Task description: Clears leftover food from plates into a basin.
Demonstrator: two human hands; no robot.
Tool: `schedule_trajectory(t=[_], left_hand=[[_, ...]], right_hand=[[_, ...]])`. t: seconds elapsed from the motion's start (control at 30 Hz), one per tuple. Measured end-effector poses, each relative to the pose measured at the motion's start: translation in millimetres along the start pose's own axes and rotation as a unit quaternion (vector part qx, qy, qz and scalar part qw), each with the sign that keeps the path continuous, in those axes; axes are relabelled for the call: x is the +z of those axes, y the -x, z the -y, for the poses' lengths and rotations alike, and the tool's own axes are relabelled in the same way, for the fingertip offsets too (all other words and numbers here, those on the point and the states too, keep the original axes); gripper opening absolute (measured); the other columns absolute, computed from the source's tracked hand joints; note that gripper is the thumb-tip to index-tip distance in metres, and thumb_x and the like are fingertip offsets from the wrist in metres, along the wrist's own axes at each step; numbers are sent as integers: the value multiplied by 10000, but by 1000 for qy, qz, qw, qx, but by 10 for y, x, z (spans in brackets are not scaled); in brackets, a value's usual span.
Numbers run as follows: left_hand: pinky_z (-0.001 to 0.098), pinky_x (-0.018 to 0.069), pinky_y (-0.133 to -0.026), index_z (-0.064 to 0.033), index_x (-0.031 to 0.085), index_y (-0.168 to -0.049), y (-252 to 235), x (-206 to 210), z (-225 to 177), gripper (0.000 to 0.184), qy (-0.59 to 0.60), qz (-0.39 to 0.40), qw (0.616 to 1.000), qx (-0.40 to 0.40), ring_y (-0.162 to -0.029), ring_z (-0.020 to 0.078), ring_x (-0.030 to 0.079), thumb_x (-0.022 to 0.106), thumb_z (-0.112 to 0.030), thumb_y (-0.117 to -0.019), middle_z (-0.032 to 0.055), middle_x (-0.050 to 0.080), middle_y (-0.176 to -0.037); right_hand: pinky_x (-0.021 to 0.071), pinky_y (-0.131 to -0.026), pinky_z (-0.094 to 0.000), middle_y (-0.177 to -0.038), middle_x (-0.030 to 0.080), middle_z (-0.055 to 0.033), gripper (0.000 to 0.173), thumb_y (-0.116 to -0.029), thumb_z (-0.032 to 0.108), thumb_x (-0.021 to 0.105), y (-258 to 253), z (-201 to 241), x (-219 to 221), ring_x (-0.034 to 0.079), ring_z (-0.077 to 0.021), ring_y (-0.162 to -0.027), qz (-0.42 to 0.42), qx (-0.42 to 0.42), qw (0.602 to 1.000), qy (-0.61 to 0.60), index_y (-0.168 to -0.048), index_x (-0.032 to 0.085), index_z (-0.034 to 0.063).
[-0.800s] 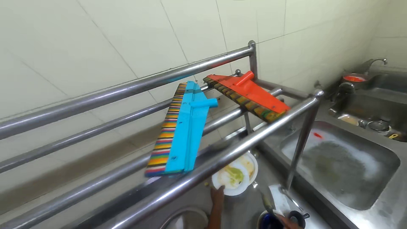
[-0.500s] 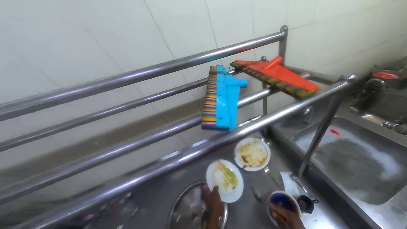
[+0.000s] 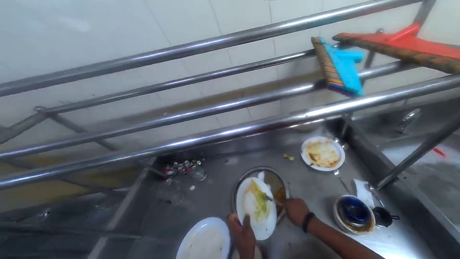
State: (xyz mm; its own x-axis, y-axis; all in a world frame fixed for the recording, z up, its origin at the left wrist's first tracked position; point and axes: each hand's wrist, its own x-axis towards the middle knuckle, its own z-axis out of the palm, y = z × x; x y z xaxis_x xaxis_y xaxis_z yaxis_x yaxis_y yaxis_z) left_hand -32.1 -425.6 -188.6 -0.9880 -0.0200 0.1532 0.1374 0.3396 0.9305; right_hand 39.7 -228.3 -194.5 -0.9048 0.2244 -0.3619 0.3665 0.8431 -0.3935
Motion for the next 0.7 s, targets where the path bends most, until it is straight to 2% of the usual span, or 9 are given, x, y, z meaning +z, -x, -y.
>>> schedule_trajectory(t=[0.07, 0.17, 0.3, 0.33, 0.4, 0.5, 0.63, 0.7], left_hand=[[396, 568, -694, 39, 534, -1089, -31, -106, 76, 204, 42, -24, 998, -43, -764, 202, 641, 643, -34, -932, 141, 611, -874], [372, 580, -685, 44, 523, -1096, -101, -188, 168, 193, 101, -58, 989, -87, -751, 195, 650, 643, -15, -955, 147, 610, -875], [361, 579, -695, 38, 530, -1092, -131, -153, 226, 187, 112, -83, 984, -109, -745, 184, 646, 650, -46, -975, 139, 606, -872], [362, 577, -692, 34, 530, -1084, -137, -135, 227, 186, 107, -86, 984, -111, -737, 184, 643, 653, -58, -979, 136, 605, -860], [359, 579, -670, 29, 529, -1057, -144, -102, 214, 181, 103, -84, 985, -110, -710, 182, 643, 662, -63, -976, 127, 602, -828], [362, 580, -671, 30, 532, -1053, -112, -63, 196, 179, 102, -70, 986, -107, -713, 187, 647, 660, -70, -980, 131, 606, -833], [370, 577, -682, 30, 533, -1068, -103, -51, 181, 196, 83, -57, 989, -108, -725, 190, 645, 669, -79, -977, 133, 604, -845], [381, 575, -689, 33, 539, -1073, -99, -13, 145, 206, 73, -52, 990, -111, -732, 197, 642, 672, -95, -980, 136, 601, -847]], right_hand=[[534, -888, -631, -1204, 710, -185, 558, -1018, 123, 473, -137, -33, 48, 688, -419, -1079, -30, -19, 999, -10, -1542, 471, 315], [524, -949, -592, -1205, 719, -162, 501, -1062, 206, 423, 41, 71, 110, 688, -380, -1100, -37, -28, 996, -82, -1543, 478, 338], [547, -887, -605, -1159, 736, -159, 463, -1071, 209, 430, 488, 304, 486, 715, -384, -1020, -12, -100, 988, -114, -1513, 529, 304], [551, -875, -606, -1163, 735, -158, 473, -1072, 205, 421, 481, 324, 578, 717, -386, -1016, -10, -95, 989, -109, -1524, 512, 310], [555, -877, -596, -1175, 728, -162, 491, -1072, 204, 405, 289, 249, 676, 713, -389, -1023, -23, -34, 994, -101, -1545, 480, 313], [543, -924, -572, -1201, 722, -149, 505, -1081, 231, 375, 5, 58, 579, 701, -366, -1077, -36, 49, 993, -98, -1571, 429, 342], [554, -881, -581, -1172, 730, -153, 469, -1080, 223, 395, 265, 181, 463, 716, -372, -1016, -53, -47, 992, -108, -1528, 504, 312], [554, -856, -593, -1144, 731, -159, 482, -1073, 210, 402, 250, 143, 535, 716, -385, -991, -45, -60, 993, -90, -1533, 492, 322]])
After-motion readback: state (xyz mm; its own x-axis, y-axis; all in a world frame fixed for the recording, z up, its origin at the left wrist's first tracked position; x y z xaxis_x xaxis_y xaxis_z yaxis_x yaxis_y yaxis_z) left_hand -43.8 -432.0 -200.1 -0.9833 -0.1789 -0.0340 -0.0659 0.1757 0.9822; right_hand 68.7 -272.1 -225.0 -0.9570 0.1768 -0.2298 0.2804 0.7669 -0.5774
